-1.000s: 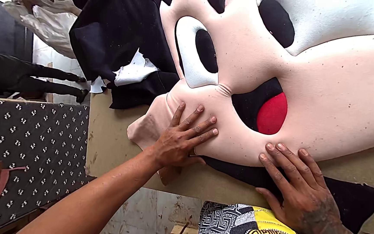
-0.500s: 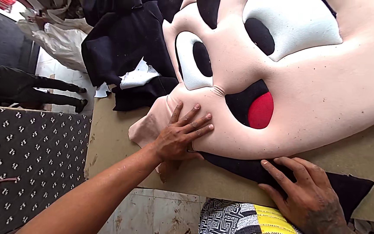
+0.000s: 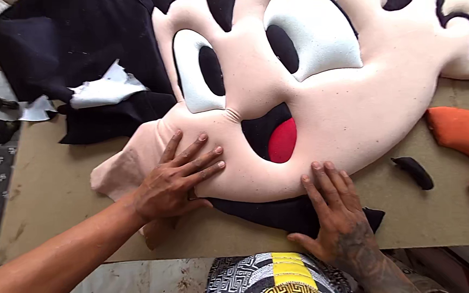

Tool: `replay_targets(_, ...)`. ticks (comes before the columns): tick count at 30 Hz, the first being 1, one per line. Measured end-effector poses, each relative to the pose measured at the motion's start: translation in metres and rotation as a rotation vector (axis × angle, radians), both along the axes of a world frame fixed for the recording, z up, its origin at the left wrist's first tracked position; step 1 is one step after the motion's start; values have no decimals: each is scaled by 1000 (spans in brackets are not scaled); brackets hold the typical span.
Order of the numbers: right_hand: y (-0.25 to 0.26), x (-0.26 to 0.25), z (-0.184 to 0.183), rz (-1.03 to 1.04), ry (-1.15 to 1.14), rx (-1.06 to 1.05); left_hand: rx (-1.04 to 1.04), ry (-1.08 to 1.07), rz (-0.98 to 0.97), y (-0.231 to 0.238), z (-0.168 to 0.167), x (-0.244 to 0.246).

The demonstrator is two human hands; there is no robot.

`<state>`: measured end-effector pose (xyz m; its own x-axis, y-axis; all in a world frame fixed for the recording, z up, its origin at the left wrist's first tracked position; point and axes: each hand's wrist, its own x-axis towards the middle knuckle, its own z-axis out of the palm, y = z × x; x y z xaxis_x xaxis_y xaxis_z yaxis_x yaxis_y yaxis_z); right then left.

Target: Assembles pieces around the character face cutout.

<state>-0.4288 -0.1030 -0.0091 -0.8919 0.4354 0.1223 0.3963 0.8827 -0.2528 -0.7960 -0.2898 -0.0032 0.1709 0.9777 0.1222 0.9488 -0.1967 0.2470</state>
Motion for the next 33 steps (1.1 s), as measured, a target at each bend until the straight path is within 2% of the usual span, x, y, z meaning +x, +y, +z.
replay_targets(10, 11, -8, -4, 29, -7, -19, 29, -39, 1, -2, -9, -5)
replay_targets(26, 12, -11, -2, 24, 40, 12, 20, -7, 12, -1, -5, -2)
replay_targets(30, 3, 5, 3, -35, 106, 66, 22, -5, 11, -2, -5, -1)
replay_targets(33, 0, 31, 4, -86, 72, 97, 35, 9, 8, -2, -5, -1)
